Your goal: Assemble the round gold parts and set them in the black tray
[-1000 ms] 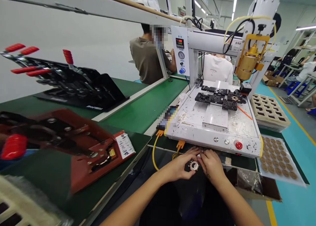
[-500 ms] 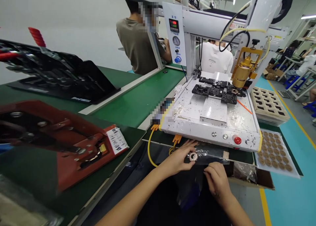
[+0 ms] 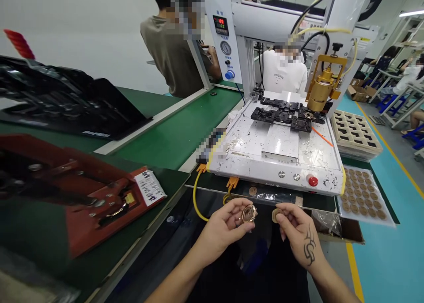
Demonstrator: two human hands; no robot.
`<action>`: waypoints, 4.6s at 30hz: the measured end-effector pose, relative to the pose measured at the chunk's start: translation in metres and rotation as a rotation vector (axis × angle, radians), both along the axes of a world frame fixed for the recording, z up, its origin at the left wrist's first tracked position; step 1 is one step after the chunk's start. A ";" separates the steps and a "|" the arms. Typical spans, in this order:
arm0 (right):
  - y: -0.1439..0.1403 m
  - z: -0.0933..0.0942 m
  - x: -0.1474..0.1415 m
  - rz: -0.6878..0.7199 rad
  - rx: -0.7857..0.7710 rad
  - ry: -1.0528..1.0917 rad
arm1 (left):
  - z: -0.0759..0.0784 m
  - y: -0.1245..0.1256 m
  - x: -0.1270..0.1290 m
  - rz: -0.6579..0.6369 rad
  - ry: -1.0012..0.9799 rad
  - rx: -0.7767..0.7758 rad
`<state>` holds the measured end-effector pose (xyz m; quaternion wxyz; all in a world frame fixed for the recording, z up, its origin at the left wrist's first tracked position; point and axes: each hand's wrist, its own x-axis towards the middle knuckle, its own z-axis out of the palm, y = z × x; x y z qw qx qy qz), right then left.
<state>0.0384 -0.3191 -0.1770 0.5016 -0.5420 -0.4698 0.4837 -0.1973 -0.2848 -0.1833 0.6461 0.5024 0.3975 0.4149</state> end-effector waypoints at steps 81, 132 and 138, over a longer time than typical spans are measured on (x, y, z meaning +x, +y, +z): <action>0.008 0.024 -0.052 0.443 0.363 -0.419 | 0.030 -0.058 -0.014 0.166 0.094 0.091; 0.158 0.009 -0.280 0.822 0.703 -0.310 | 0.083 -0.014 -0.285 0.559 0.936 0.101; 0.180 -0.012 -0.318 0.852 0.713 -0.315 | 0.034 0.020 -0.268 0.476 0.958 0.001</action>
